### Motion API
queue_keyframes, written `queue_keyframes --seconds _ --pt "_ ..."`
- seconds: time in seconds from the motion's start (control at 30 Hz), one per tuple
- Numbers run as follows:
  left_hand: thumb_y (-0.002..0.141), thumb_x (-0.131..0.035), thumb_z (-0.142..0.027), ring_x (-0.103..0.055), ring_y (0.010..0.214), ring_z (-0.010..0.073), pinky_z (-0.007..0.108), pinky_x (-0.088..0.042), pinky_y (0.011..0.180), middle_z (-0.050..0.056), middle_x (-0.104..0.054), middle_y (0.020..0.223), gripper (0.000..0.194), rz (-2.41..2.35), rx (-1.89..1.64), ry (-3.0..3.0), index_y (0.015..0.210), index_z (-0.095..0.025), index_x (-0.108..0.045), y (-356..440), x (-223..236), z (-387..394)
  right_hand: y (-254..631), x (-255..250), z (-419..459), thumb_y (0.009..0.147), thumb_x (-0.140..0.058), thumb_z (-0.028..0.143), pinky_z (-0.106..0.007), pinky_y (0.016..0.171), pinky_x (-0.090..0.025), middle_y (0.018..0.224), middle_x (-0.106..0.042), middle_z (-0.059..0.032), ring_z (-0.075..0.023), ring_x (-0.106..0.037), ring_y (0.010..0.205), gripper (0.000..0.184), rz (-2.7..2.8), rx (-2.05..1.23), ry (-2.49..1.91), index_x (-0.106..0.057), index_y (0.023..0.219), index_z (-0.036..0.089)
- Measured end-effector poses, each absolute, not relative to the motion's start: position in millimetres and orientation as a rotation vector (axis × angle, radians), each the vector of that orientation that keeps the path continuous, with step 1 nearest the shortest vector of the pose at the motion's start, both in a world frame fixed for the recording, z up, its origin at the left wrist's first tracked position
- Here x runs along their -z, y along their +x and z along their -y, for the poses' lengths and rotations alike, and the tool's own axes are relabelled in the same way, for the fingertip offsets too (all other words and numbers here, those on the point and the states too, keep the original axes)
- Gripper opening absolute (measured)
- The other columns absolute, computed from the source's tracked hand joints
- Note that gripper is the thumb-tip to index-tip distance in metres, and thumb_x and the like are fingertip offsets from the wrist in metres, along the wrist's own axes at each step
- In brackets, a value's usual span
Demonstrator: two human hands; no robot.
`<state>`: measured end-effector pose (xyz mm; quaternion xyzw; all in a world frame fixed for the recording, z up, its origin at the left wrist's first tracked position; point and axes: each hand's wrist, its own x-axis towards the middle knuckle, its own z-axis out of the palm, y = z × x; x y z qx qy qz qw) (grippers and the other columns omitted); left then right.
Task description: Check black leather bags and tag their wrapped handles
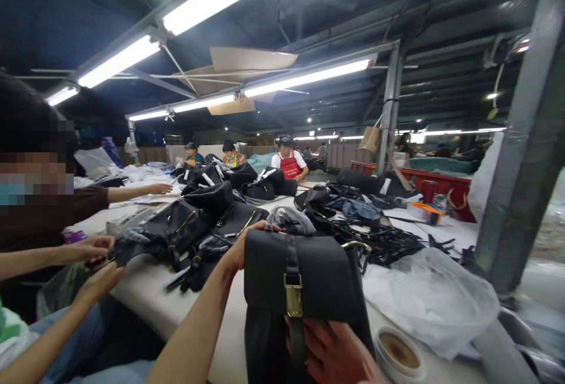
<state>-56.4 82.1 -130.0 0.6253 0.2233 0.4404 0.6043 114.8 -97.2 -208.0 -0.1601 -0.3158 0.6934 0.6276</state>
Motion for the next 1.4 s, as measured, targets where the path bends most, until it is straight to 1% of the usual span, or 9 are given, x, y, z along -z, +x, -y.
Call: queue_keyframes --seconds 0.07,0.17,0.33,0.5,0.6,0.77,0.9,1.23,1.4 --pt "0.056 -0.083 -0.018 -0.066 0.073 0.0187 0.029 -0.05 0.071 0.007 -0.074 0.089 0.043 -0.525 -1.019 1.468 0.096 -0.012 -0.069 -54 129 -83 123 188 98 0.046 -0.09 0.051 -0.044 0.09 -0.053 0.108 -0.075 -0.0141 -0.0321 -0.068 0.102 0.067 0.619 -1.606 -0.43 -0.072 0.103 0.021" --pt "0.054 -0.084 -0.019 -0.066 0.076 0.0199 0.03 -0.051 0.073 0.007 -0.074 0.093 0.05 -0.559 -1.07 1.489 0.101 -0.013 -0.069 -53 127 -80 116 162 95 0.063 -0.086 0.038 -0.038 0.081 -0.057 0.1 -0.077 -0.0133 -0.026 -0.073 0.089 0.054 0.522 -1.522 -0.593 -0.067 0.108 0.014" --pt "0.064 -0.077 -0.028 -0.064 0.077 0.0169 0.028 -0.051 0.069 0.008 -0.069 0.103 0.055 -0.778 -1.355 1.496 0.116 -0.017 -0.061 -75 131 -56 101 151 86 0.058 -0.09 0.026 -0.031 0.064 -0.062 0.093 -0.078 -0.0116 -0.0249 -0.075 0.078 0.054 0.423 -1.46 -0.624 -0.066 0.104 0.012" --pt "0.081 -0.061 -0.031 -0.062 0.072 0.0162 0.028 -0.053 0.069 0.003 -0.066 0.085 0.017 -1.355 -2.167 1.553 0.094 -0.02 -0.063 -93 148 31 98 153 86 0.057 -0.089 0.021 -0.03 0.065 -0.064 0.094 -0.078 -0.0114 -0.024 -0.075 0.079 0.045 0.333 -1.507 -0.589 -0.068 0.095 0.011" --pt "0.085 -0.056 -0.022 -0.063 0.079 0.0171 0.028 -0.054 0.072 0.003 -0.064 0.09 0.008 -1.258 -2.108 2.0 0.09 -0.023 -0.063 -84 151 86 94 153 87 0.059 -0.088 0.021 -0.028 0.064 -0.064 0.088 -0.079 -0.01 -0.0223 -0.075 0.075 0.036 0.297 -1.518 -0.578 -0.069 0.089 0.011" --pt "0.079 -0.064 -0.017 -0.064 0.092 0.0202 0.029 -0.058 0.077 0.008 -0.062 0.106 0.029 -1.034 -1.701 2.684 0.106 -0.024 -0.061 -62 150 107 92 153 91 0.063 -0.086 0.023 -0.027 0.061 -0.063 0.086 -0.079 -0.0112 -0.0239 -0.075 0.074 0.031 0.297 -1.592 -0.593 -0.07 0.086 0.01" --pt "0.079 -0.063 -0.015 -0.065 0.091 0.0202 0.03 -0.059 0.076 0.009 -0.062 0.104 0.032 -1.061 -1.612 2.669 0.109 -0.023 -0.058 -56 154 95 95 154 94 0.056 -0.089 0.023 -0.03 0.059 -0.063 0.089 -0.078 -0.0135 -0.0266 -0.075 0.073 0.036 0.299 -1.567 -0.575 -0.07 0.084 0.01" --pt "0.08 -0.064 -0.018 -0.06 0.081 0.0174 0.027 -0.057 0.066 0.011 -0.059 0.106 0.044 -1.027 -1.609 2.952 0.124 -0.022 -0.059 -59 163 87 103 165 97 0.067 -0.084 0.021 -0.028 0.059 -0.061 0.088 -0.077 -0.0178 -0.0259 -0.075 0.072 0.027 0.333 -1.699 -0.491 -0.072 0.085 0.005" --pt "0.078 -0.067 -0.021 -0.058 0.079 0.0171 0.024 -0.055 0.059 0.009 -0.059 0.1 0.034 -0.938 -1.583 3.04 0.112 -0.023 -0.066 -61 159 85 107 172 97 0.072 -0.08 0.02 -0.027 0.062 -0.062 0.087 -0.077 -0.0173 -0.0257 -0.075 0.076 0.03 0.323 -1.829 -0.425 -0.072 0.096 0.004"
